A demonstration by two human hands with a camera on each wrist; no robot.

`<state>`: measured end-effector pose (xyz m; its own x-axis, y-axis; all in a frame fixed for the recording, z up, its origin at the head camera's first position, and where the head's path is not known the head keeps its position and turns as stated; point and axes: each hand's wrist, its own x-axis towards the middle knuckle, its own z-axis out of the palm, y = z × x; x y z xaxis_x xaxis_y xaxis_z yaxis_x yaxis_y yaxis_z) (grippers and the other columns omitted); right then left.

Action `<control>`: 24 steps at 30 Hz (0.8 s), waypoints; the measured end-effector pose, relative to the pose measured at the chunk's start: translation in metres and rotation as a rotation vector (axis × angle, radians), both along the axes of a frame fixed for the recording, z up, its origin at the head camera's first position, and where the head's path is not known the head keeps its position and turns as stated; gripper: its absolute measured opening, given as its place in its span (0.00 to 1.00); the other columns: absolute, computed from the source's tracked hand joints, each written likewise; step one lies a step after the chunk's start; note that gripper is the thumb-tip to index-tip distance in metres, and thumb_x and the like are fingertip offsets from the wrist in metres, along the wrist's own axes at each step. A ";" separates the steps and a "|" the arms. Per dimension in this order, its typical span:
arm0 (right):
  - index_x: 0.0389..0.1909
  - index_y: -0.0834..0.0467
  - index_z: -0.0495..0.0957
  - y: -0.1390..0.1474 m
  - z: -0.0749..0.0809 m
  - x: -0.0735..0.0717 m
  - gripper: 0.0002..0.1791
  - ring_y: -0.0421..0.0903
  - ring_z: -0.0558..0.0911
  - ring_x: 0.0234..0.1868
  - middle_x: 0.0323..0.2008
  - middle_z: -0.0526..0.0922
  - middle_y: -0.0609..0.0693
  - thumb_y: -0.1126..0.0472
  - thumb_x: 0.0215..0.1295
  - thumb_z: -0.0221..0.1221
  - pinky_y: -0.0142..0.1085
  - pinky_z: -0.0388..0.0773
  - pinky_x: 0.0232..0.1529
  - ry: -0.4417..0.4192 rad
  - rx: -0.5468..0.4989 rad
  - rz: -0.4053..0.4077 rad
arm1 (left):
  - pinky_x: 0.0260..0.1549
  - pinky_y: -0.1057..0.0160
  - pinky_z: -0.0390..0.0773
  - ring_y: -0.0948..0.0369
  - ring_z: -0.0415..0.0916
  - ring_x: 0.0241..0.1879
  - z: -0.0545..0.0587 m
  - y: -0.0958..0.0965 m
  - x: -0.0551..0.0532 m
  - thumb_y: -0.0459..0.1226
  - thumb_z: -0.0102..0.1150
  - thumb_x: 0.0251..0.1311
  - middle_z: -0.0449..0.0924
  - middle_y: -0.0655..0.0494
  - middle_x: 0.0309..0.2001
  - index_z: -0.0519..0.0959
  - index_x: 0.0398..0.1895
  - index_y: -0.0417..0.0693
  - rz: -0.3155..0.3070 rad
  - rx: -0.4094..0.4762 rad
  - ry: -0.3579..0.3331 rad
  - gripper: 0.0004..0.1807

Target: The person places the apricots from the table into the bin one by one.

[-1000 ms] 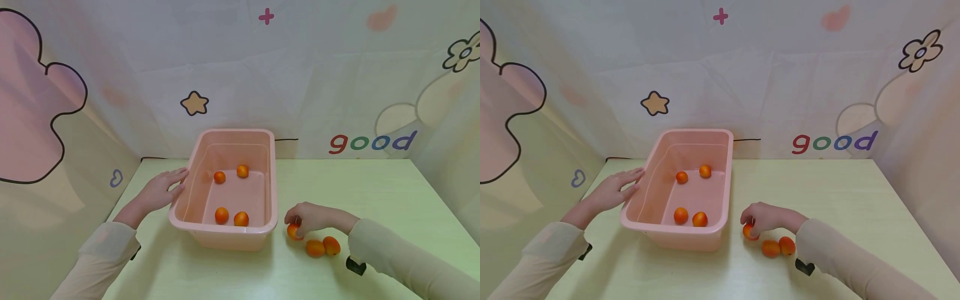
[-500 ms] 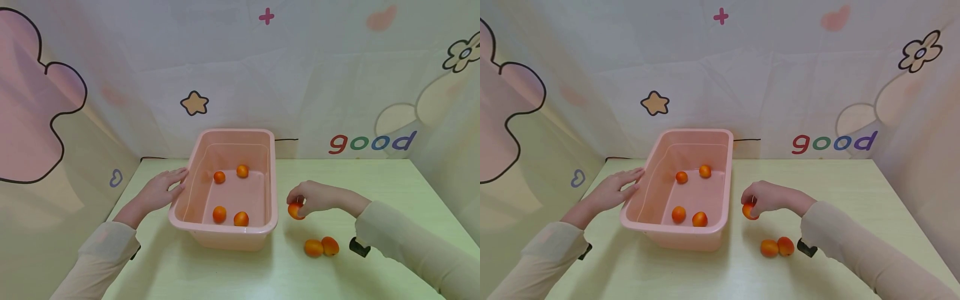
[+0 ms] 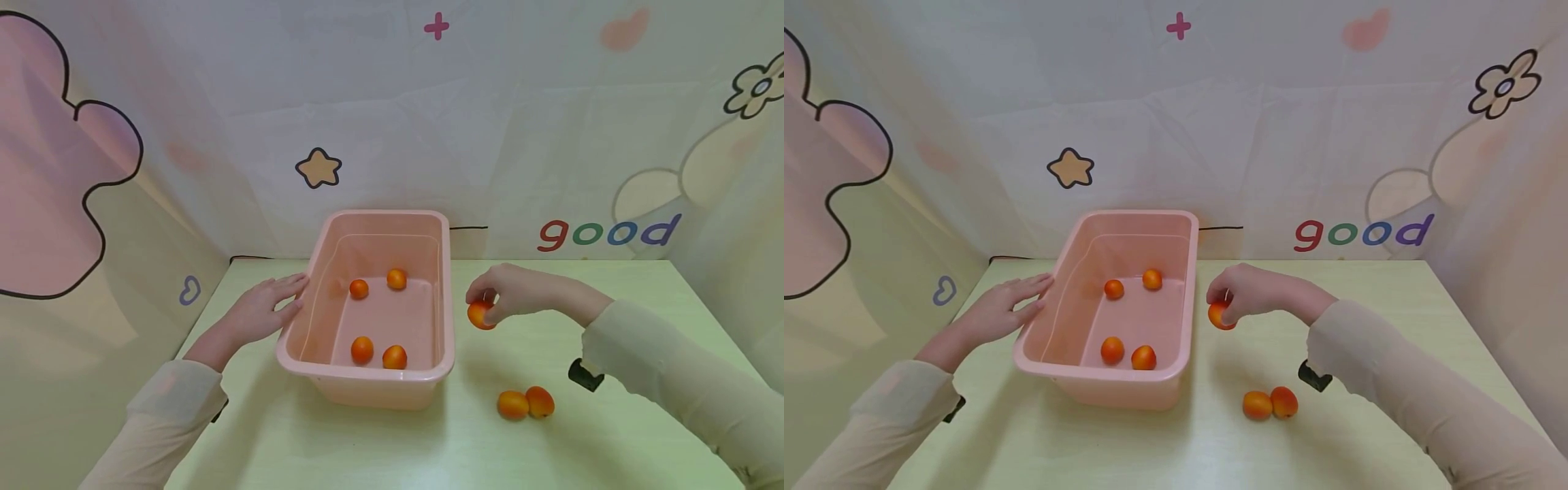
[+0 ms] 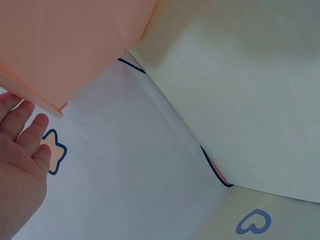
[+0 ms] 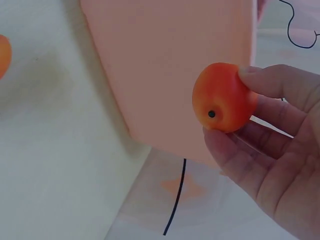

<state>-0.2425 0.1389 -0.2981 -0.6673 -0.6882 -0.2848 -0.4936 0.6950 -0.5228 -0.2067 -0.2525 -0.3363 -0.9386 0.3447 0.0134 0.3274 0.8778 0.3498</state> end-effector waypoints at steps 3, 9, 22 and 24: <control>0.39 0.59 0.77 -0.005 0.006 -0.003 0.12 0.43 0.75 0.35 0.31 0.79 0.47 0.66 0.50 0.59 0.32 0.78 0.36 0.007 -0.011 0.011 | 0.61 0.40 0.48 0.43 0.54 0.64 0.000 -0.001 -0.001 0.46 0.45 0.62 0.57 0.48 0.65 0.58 0.64 0.48 -0.002 -0.002 -0.006 0.28; 0.38 0.58 0.78 -0.018 0.017 -0.009 0.12 0.44 0.76 0.33 0.30 0.79 0.47 0.67 0.50 0.59 0.32 0.78 0.36 0.007 -0.035 0.039 | 0.62 0.42 0.48 0.46 0.55 0.63 0.001 -0.001 -0.002 0.45 0.45 0.62 0.58 0.46 0.65 0.58 0.64 0.47 -0.020 -0.027 0.007 0.28; 0.33 0.58 0.78 -0.053 0.036 -0.019 0.09 0.45 0.74 0.30 0.27 0.77 0.47 0.68 0.49 0.58 0.30 0.75 0.32 0.041 0.007 0.109 | 0.62 0.44 0.49 0.47 0.57 0.63 0.001 -0.001 -0.002 0.44 0.45 0.62 0.59 0.45 0.64 0.60 0.63 0.44 -0.042 -0.028 0.035 0.27; 0.31 0.55 0.78 -0.060 0.038 -0.021 0.07 0.45 0.73 0.30 0.26 0.76 0.47 0.67 0.48 0.58 0.30 0.73 0.31 0.081 0.049 0.101 | 0.62 0.44 0.50 0.48 0.58 0.63 0.001 -0.001 -0.002 0.43 0.45 0.62 0.60 0.45 0.64 0.60 0.63 0.43 -0.050 -0.027 0.050 0.27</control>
